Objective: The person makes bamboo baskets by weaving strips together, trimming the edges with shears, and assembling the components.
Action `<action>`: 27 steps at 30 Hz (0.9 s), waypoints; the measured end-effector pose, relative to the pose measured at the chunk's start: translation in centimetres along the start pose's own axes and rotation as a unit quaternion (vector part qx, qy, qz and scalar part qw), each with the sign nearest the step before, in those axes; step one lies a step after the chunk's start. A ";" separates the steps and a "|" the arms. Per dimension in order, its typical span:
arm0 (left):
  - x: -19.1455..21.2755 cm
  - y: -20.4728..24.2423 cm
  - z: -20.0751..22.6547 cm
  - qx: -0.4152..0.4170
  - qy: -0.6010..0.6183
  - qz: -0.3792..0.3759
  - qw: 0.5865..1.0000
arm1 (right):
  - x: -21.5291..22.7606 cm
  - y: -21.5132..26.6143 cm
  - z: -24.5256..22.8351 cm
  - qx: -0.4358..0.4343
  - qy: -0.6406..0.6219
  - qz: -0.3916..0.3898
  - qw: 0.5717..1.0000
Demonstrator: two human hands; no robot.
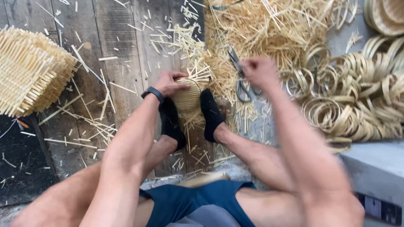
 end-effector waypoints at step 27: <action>-1.6 7.1 9.8 -0.284 -0.226 0.224 0.904 | -7.1 1.8 20.3 -0.152 -0.129 -0.252 0.947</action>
Point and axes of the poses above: each hand's wrist, its own y-axis away from the middle knuckle, its own x-axis out of the back of the hand, z = x × y, the point moved 9 cm from there along -y, towards the middle knuckle, and after that the axes turned 8 degrees about -y, right-handed, at the moved point
